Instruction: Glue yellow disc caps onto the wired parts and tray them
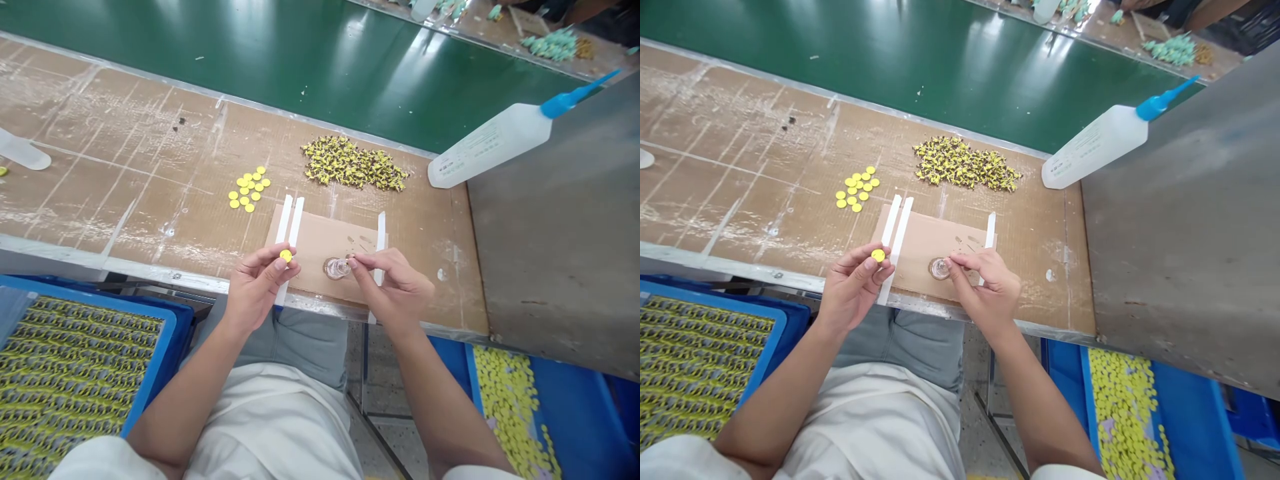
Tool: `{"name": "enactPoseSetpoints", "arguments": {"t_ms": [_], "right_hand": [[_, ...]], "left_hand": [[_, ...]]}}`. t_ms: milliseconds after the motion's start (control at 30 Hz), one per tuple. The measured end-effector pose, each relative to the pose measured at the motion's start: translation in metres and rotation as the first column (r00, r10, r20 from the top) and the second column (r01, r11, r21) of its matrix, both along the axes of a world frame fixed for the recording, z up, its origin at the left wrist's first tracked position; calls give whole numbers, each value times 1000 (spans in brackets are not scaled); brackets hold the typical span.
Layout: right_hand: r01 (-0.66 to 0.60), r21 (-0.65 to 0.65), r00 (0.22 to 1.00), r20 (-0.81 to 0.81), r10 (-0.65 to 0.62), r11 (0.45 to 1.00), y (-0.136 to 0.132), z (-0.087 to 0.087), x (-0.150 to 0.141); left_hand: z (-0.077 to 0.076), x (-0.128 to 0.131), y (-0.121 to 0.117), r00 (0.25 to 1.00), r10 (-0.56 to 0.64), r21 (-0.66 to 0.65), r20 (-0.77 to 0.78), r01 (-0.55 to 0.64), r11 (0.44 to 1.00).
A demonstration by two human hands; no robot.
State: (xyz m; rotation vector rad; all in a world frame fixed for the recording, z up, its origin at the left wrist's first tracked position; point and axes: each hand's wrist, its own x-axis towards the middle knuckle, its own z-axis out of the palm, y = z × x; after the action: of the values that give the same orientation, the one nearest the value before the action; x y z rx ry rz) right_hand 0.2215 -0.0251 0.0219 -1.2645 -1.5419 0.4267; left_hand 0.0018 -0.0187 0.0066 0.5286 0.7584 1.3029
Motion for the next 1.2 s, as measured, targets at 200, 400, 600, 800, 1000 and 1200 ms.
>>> {"name": "enactPoseSetpoints", "arguments": {"t_ms": [200, 400, 600, 800, 1000, 1200], "right_hand": [[19, 34, 999, -29, -18, 999, -2, 2, 3], [6, 1, 999, -48, -6, 1000, -5, 3, 6], [10, -47, 995, -95, -15, 999, -4, 0, 7], [28, -360, 775, -582, -248, 932, 1, 4, 5], [-139, -455, 639, -720, -271, 880, 9, 12, -1], [-223, -369, 638, -755, -151, 902, 1, 23, -6]], "left_hand": [[-3, -1, 0, 1000, -4, -15, 12, 4, 1000], [-1, 1, 0, 1000, 7, -29, 0, -7, 1000], [1, 1, 0, 1000, 8, -28, -4, -8, 1000], [6, 3, -2, 1000, 5, -33, -8, -5, 999], [11, 20, -9, 996, -78, -60, 41, 80, 995], [18, 38, -16, 990, -104, -132, 90, 116, 984]]}}
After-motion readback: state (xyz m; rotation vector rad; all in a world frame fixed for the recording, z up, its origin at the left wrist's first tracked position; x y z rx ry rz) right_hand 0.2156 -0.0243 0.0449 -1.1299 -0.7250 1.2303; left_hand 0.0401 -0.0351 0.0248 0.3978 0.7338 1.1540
